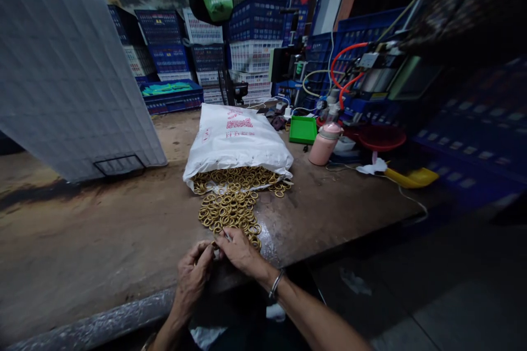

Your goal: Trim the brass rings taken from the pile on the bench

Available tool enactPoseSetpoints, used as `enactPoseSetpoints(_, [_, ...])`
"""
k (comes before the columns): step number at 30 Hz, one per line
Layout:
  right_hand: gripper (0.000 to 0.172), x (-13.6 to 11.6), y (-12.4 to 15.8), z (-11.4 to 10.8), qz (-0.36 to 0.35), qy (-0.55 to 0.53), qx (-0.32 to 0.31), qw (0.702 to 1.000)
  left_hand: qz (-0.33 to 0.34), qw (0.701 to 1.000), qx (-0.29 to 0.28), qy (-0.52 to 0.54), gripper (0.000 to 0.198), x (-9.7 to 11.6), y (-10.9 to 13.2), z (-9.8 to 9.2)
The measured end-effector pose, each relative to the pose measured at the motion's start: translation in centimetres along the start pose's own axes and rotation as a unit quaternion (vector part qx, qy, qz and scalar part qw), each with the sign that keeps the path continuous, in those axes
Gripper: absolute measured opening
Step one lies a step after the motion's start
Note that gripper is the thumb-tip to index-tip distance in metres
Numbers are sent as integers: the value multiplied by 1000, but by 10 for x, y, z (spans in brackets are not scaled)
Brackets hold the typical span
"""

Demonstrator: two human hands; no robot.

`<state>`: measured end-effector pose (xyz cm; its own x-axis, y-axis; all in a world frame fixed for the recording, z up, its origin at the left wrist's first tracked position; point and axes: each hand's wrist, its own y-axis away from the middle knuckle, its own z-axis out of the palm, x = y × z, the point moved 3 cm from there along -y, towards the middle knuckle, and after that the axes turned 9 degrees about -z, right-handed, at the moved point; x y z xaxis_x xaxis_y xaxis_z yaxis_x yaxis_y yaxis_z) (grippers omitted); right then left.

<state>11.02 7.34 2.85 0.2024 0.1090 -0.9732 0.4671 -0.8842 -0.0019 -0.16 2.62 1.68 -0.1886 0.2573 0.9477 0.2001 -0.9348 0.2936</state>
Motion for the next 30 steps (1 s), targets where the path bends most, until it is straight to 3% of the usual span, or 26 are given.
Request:
enactPoseSetpoints(4, [15, 0, -4, 0, -14, 58, 40, 997, -124, 988, -42, 83, 27, -9, 2, 0])
enactPoseSetpoints(7, [13, -2, -5, 1, -46, 100, 45, 993, -153, 979, -63, 123, 30, -9, 4, 1])
enactPoseSetpoints(14, [22, 1, -5, 1, -38, 55, 33, 997, -146, 975, -69, 151, 30, -3, 7, 2])
enactPoseSetpoints(17, [18, 1, -2, -1, -63, 154, 34, 985, -147, 974, -54, 165, 31, -2, 6, 1])
enactPoseSetpoints(22, [19, 2, 7, 5, -107, 353, -31, 929, -145, 971, -36, 185, 36, -4, 5, 0])
enactPoseSetpoints(30, [27, -4, 8, 9, -84, 441, -77, 890, -119, 983, -15, 142, 30, -12, 2, -5])
